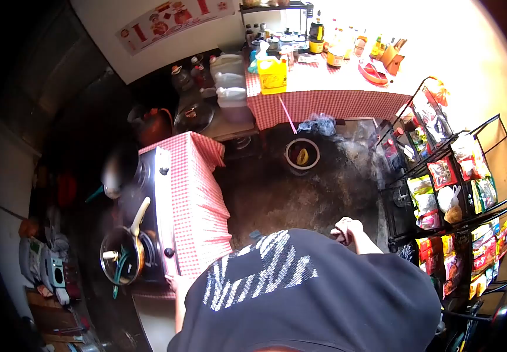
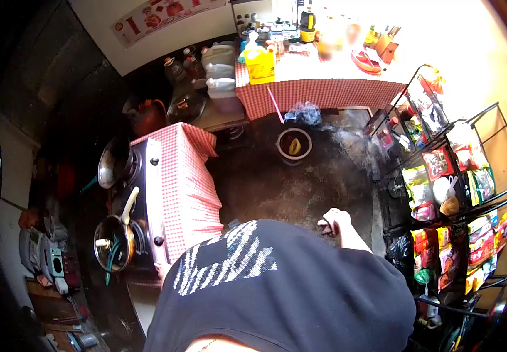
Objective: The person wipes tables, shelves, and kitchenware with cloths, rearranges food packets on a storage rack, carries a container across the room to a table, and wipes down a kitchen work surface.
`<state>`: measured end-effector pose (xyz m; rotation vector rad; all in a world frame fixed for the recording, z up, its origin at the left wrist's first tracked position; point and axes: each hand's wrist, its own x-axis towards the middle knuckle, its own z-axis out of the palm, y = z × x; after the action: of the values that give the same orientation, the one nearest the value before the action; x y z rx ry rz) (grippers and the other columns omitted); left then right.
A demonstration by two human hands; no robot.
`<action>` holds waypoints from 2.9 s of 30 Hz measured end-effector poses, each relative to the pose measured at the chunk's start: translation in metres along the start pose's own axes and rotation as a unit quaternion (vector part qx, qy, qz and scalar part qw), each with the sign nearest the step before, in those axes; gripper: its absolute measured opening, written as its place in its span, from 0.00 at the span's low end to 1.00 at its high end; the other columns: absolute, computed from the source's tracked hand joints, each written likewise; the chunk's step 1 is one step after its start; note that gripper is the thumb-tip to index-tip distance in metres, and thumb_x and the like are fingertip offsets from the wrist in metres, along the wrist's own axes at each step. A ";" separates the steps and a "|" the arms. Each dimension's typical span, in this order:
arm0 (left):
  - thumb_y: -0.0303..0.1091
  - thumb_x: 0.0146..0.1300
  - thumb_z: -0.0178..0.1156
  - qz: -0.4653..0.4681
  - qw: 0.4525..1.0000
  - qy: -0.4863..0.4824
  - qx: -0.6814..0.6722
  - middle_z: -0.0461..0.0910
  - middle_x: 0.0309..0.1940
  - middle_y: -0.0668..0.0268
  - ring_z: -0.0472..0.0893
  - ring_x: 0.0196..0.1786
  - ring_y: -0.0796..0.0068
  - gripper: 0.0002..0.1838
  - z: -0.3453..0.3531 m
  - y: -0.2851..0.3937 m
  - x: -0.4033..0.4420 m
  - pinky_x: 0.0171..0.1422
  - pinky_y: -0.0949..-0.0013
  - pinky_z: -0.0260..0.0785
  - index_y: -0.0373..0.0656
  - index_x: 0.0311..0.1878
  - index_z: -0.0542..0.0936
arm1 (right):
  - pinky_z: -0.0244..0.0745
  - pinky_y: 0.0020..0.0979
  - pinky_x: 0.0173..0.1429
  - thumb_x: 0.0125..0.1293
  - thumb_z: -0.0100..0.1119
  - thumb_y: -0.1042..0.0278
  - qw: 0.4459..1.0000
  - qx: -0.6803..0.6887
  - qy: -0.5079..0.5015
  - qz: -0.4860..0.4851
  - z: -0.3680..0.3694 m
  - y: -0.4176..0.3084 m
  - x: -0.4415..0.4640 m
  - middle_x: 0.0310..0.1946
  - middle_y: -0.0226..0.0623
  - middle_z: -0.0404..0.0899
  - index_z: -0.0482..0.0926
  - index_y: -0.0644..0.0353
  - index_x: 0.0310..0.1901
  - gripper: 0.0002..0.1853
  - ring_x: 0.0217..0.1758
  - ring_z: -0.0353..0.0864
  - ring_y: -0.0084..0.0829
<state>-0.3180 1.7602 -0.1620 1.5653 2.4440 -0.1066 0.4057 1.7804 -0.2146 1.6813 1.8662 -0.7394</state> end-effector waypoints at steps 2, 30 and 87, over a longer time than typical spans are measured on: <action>0.39 0.69 0.54 0.044 0.996 0.045 -0.068 0.67 0.66 0.43 0.66 0.72 0.51 0.29 0.003 0.046 -0.013 0.68 0.62 0.71 0.27 0.66 0.68 | 0.80 0.38 0.42 0.66 0.54 0.60 0.956 0.268 0.036 0.117 0.023 0.050 0.008 0.39 0.37 0.85 0.84 0.51 0.42 0.11 0.42 0.85 0.38; 0.35 0.66 0.62 0.572 0.742 -0.284 -0.206 0.77 0.63 0.51 0.75 0.67 0.57 0.28 0.021 0.564 0.166 0.73 0.61 0.65 0.38 0.68 0.72 | 0.71 0.45 0.69 0.72 0.55 0.61 -0.015 0.895 0.444 0.029 -0.079 0.024 -0.129 0.59 0.44 0.78 0.71 0.61 0.64 0.23 0.63 0.78 0.41; 0.34 0.63 0.54 0.983 0.116 -0.137 -0.036 0.65 0.72 0.46 0.68 0.74 0.55 0.36 0.107 1.281 -0.557 0.79 0.57 0.57 0.31 0.73 0.61 | 0.74 0.42 0.58 0.57 0.59 0.74 0.590 0.172 0.472 0.632 -0.049 0.627 -0.329 0.52 0.38 0.76 0.82 0.52 0.56 0.23 0.55 0.73 0.47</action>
<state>1.0778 1.7901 -0.0495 2.4667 -1.2523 0.1944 1.0606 1.6310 0.0145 3.2882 0.3015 0.5986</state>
